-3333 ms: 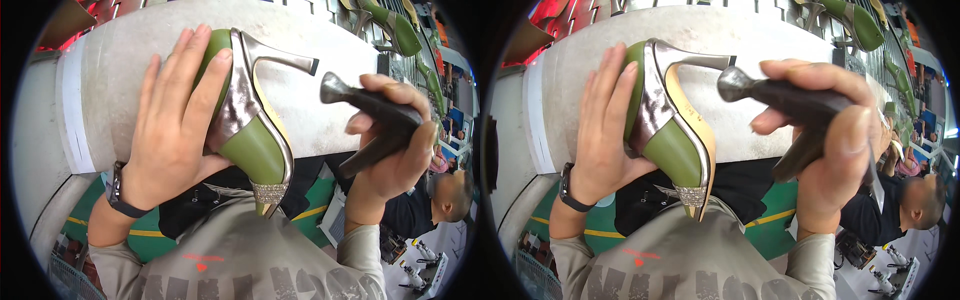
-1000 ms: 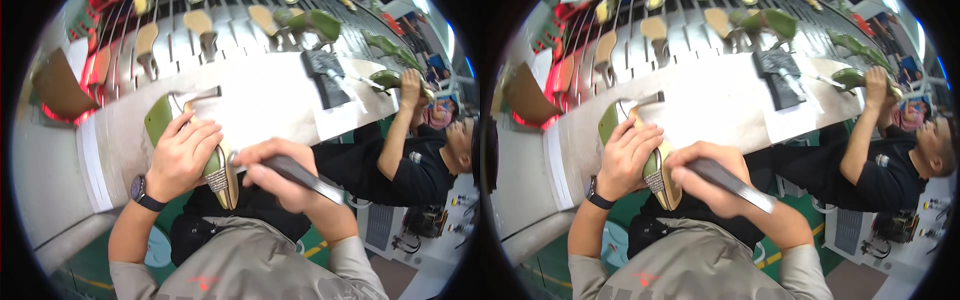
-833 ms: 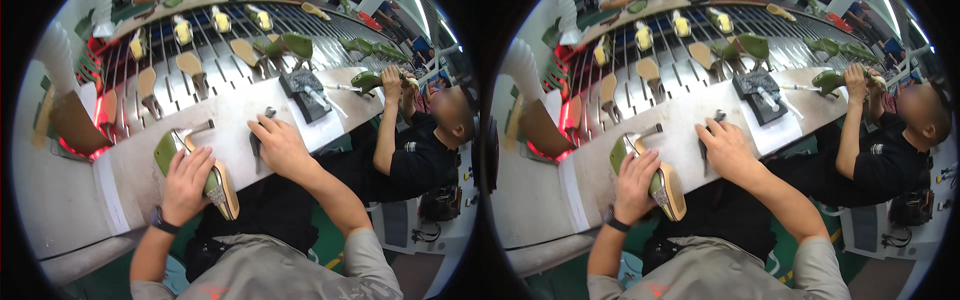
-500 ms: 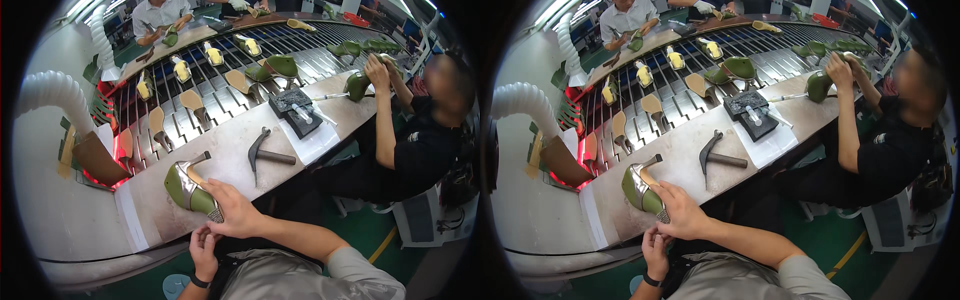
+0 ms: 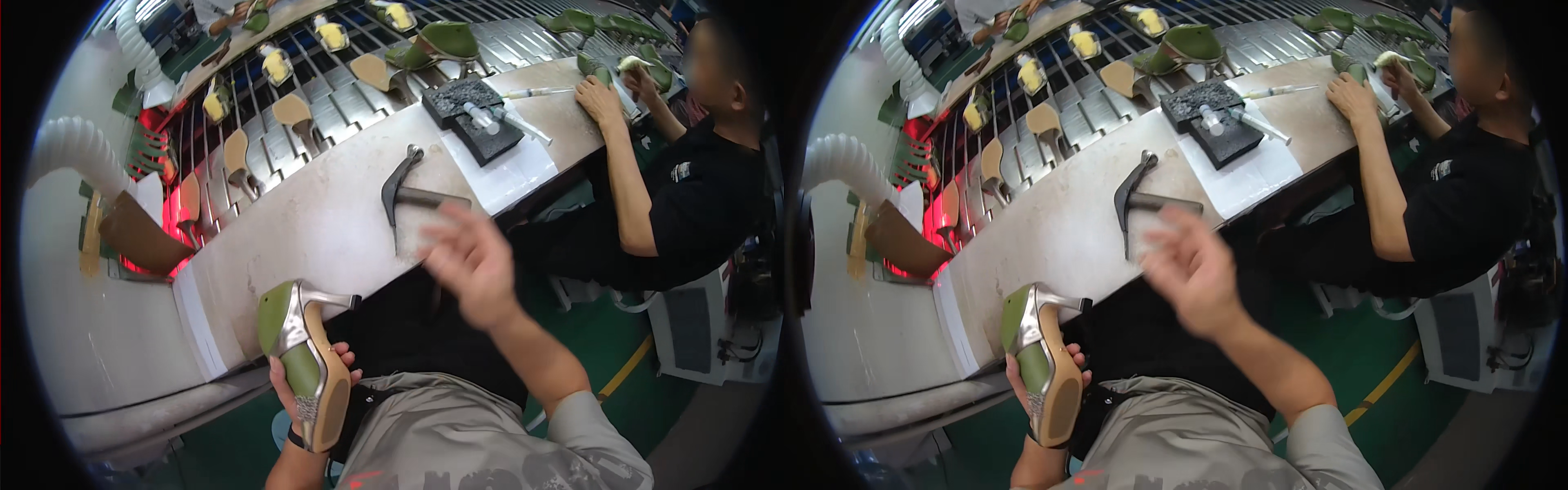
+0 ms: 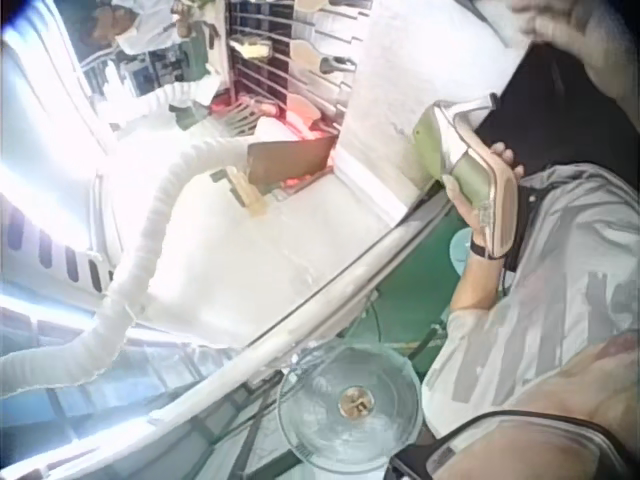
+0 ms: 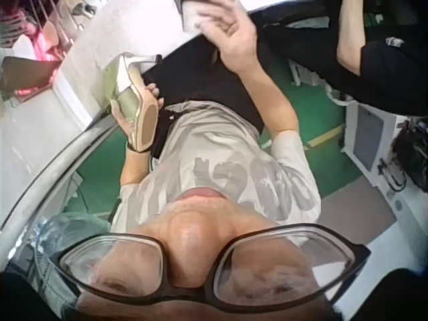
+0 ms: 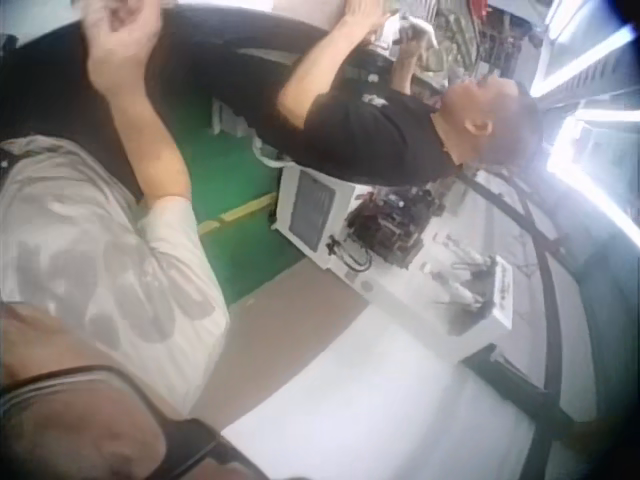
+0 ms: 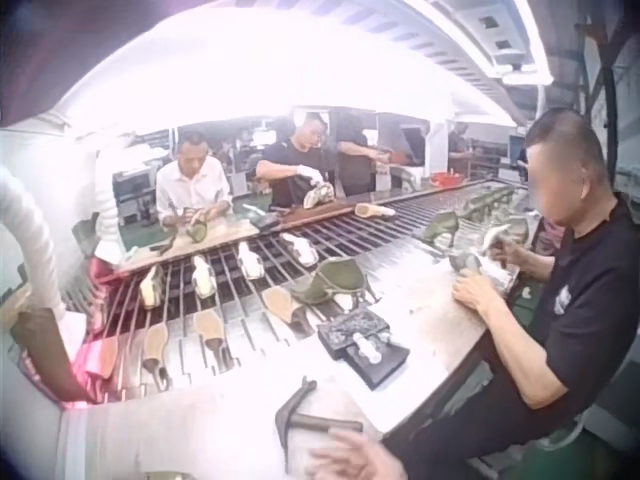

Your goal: The person assembles high-heeled shoes by taking shoe lasts and soles from a conveyor, fitting the soles and heels onto the lasts by hand, tapping the edges with a hammer, and applying adhesive using a syringe.

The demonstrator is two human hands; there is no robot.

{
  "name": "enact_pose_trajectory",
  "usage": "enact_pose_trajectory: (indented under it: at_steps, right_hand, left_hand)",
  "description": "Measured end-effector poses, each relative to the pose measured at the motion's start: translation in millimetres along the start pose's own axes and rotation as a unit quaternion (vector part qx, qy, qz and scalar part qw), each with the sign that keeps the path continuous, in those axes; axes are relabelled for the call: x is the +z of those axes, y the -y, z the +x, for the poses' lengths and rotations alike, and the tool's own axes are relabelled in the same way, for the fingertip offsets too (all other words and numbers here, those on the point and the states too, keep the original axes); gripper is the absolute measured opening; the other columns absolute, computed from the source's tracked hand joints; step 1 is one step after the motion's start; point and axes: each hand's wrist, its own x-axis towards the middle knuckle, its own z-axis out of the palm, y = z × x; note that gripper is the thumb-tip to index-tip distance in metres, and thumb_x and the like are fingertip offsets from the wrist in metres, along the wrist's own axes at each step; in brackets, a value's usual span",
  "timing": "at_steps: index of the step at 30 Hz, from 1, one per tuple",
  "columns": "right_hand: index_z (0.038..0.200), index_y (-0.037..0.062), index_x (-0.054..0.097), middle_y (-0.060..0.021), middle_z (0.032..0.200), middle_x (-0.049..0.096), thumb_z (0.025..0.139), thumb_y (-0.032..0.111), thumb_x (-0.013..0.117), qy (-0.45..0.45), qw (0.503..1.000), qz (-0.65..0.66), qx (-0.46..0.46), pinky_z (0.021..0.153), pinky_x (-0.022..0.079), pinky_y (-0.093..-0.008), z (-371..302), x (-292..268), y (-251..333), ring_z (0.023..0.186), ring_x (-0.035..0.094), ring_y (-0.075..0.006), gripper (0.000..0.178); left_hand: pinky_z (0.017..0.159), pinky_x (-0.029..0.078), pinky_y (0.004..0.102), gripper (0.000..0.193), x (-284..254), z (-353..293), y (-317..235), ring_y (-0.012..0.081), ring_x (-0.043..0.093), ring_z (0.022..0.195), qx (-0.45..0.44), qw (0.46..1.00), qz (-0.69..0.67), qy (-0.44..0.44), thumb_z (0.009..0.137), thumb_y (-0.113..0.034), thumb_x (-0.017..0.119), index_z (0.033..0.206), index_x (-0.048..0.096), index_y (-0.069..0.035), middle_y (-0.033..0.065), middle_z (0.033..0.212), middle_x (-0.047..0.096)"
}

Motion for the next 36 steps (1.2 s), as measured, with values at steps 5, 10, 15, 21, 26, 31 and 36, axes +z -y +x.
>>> enact_pose_trajectory:
  at_steps: [5, 10, 15, 21, 26, 31, 36]
  right_hand:
    - [0.157, -0.0003, 0.023, -0.0234, 0.124, 0.068, 0.093, 0.018, 0.076, -0.088, 0.996, 0.007, -0.019, 0.085, 0.058, -0.0432, 114, -57, 27, 0.104, 0.072, -0.0314, 0.085]
    - [0.152, -0.0003, 0.033, -0.0248, 0.127, 0.065, 0.097, 0.025, 0.073, -0.031, 0.999, -0.009, 0.029, 0.092, 0.056, -0.0436, 150, -51, 33, 0.116, 0.067, -0.0349, 0.073]
    - [0.133, 0.0023, 0.058, -0.0162, 0.112, 0.067, 0.100, 0.029, 0.068, -0.108, 0.993, 0.042, 0.021, 0.090, 0.056, -0.0387, 157, -52, 24, 0.101, 0.065, -0.0230, 0.044]
    - [0.131, 0.0014, 0.062, -0.0081, 0.097, 0.069, 0.100, 0.027, 0.067, -0.063, 0.997, -0.045, -0.019, 0.072, 0.058, -0.0322, 133, -40, 34, 0.080, 0.066, -0.0152, 0.040]
    - [0.134, -0.0028, 0.059, -0.0122, 0.098, 0.070, 0.103, 0.021, 0.062, -0.034, 0.986, -0.158, -0.036, 0.073, 0.058, -0.0315, 92, -29, 25, 0.078, 0.068, -0.0172, 0.039]
    - [0.133, -0.0095, 0.056, -0.0215, 0.096, 0.072, 0.092, 0.032, 0.076, 0.138, 0.981, -0.135, -0.006, 0.071, 0.062, -0.0380, -37, 31, 29, 0.077, 0.072, -0.0246, 0.061]
    - [0.117, -0.0145, 0.067, -0.0186, 0.086, 0.076, 0.084, 0.045, 0.082, 0.339, 0.933, -0.093, -0.081, 0.061, 0.059, -0.0340, -74, 37, 37, 0.068, 0.074, -0.0266, 0.070]
  left_hand:
    - [0.091, 0.062, 0.0537, 0.103, 31, 4, 0, 0.0388, 0.069, 0.113, -0.066, 0.996, -0.055, -0.028, 0.094, -0.083, 0.038, 0.147, 0.047, 0.005, 0.0282, 0.129, 0.063]
    - [0.091, 0.062, 0.0499, 0.098, 32, 7, 4, 0.0340, 0.069, 0.114, -0.042, 0.999, -0.005, 0.000, 0.094, -0.082, 0.040, 0.140, 0.054, 0.004, 0.0246, 0.127, 0.065]
    - [0.091, 0.062, 0.0529, 0.105, 23, 8, 14, 0.0383, 0.069, 0.113, -0.030, 0.999, -0.015, 0.004, 0.093, -0.084, 0.040, 0.148, 0.043, 0.006, 0.0306, 0.131, 0.060]
    - [0.096, 0.060, 0.0480, 0.091, 30, 6, 16, 0.0311, 0.068, 0.114, 0.004, 0.997, 0.079, 0.007, 0.097, -0.074, 0.049, 0.138, 0.053, 0.007, 0.0247, 0.129, 0.064]
    - [0.095, 0.060, 0.0460, 0.089, 33, 4, 17, 0.0313, 0.068, 0.115, -0.001, 0.997, 0.082, -0.016, 0.097, -0.071, 0.052, 0.139, 0.051, 0.008, 0.0248, 0.129, 0.063]
    - [0.096, 0.059, 0.0454, 0.108, 35, 5, 20, 0.0311, 0.066, 0.117, -0.009, 0.987, 0.158, -0.041, 0.092, -0.086, 0.039, 0.139, 0.051, 0.011, 0.0257, 0.134, 0.060]
    - [0.091, 0.060, 0.0404, 0.095, 33, 6, 22, 0.0273, 0.069, 0.110, -0.003, 0.992, 0.123, -0.033, 0.097, -0.076, 0.043, 0.136, 0.054, 0.010, 0.0229, 0.127, 0.065]
